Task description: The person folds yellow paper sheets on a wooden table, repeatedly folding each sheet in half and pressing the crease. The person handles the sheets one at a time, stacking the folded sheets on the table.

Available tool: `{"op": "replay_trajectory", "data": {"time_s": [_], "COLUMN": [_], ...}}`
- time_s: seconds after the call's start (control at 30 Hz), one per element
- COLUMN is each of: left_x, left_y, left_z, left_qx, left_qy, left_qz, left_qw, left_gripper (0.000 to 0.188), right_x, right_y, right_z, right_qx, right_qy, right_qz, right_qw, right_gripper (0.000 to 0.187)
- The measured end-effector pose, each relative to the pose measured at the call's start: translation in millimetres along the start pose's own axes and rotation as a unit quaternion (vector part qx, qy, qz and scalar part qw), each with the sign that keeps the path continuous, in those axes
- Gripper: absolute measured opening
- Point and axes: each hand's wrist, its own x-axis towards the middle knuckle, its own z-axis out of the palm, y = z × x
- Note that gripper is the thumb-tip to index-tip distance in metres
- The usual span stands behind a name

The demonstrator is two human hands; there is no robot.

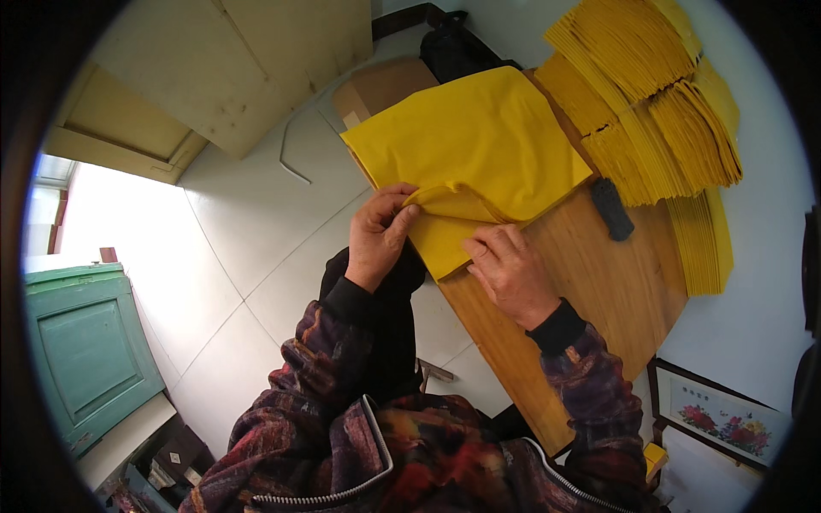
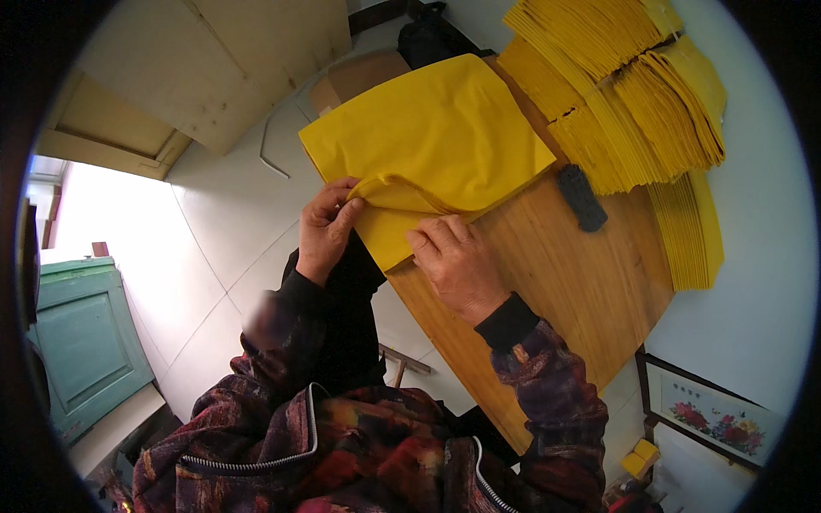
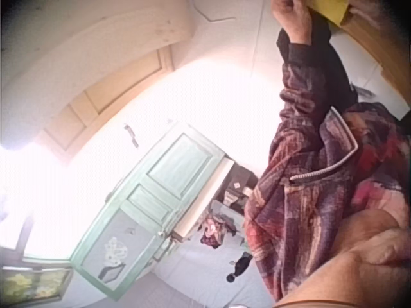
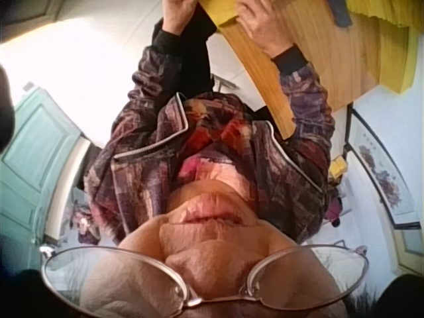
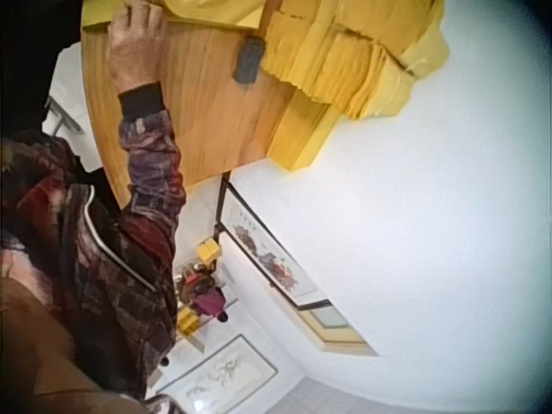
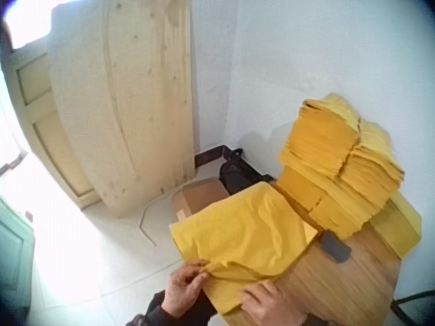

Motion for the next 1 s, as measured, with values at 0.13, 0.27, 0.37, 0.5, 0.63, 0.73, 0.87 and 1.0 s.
{"op": "replay_trajectory", "data": {"time_s": [0.13, 0.27, 0.37, 0.5, 0.63, 0.73, 0.87, 1.0], "left_x": [0.5, 1.3, 0.8, 0.9, 0.8, 1.2, 1.2, 1.0], "left_y": [0.4, 2.0, 2.9, 2.7, 2.6, 3.0, 4.1, 5.7], "left_z": [0.5, -0.2, -0.5, -1.4, -1.9, -2.0, -2.2, -2.0], "left_qx": [0.010, 0.026, 0.021, 0.010, 0.016, 0.013, 0.019, 0.019], "left_qy": [0.005, -0.003, -0.003, -0.005, -0.005, -0.008, -0.008, -0.009], "left_qz": [0.018, 0.017, 0.009, 0.007, 0.007, 0.013, 0.017, 0.010], "left_qw": [1.000, 1.000, 1.000, 1.000, 1.000, 1.000, 1.000, 1.000], "left_gripper": [0.009, 0.011, 0.012, 0.013, 0.014, 0.014, 0.013, 0.014], "right_x": [-0.7, 4.1, 11.1, 19.5, 25.2, 28.0, 31.6, 34.7], "right_y": [10.6, 17.2, 18.6, 20.7, 27.5, 32.6, 36.5, 35.3], "right_z": [10.9, 7.4, 3.9, -0.4, -5.6, -7.4, -9.7, -13.8], "right_qx": [-0.051, 0.012, 0.056, 0.129, 0.187, 0.218, 0.236, 0.262], "right_qy": [-0.012, -0.027, -0.047, -0.056, -0.086, -0.112, -0.130, -0.134], "right_qz": [-0.053, -0.033, -0.014, 0.021, 0.032, 0.036, 0.057, 0.098], "right_qw": [0.997, 0.999, 0.997, 0.990, 0.978, 0.969, 0.961, 0.951], "right_gripper": [0.021, 0.013, 0.007, 0.007, 0.010, 0.010, 0.009, 0.009]}}
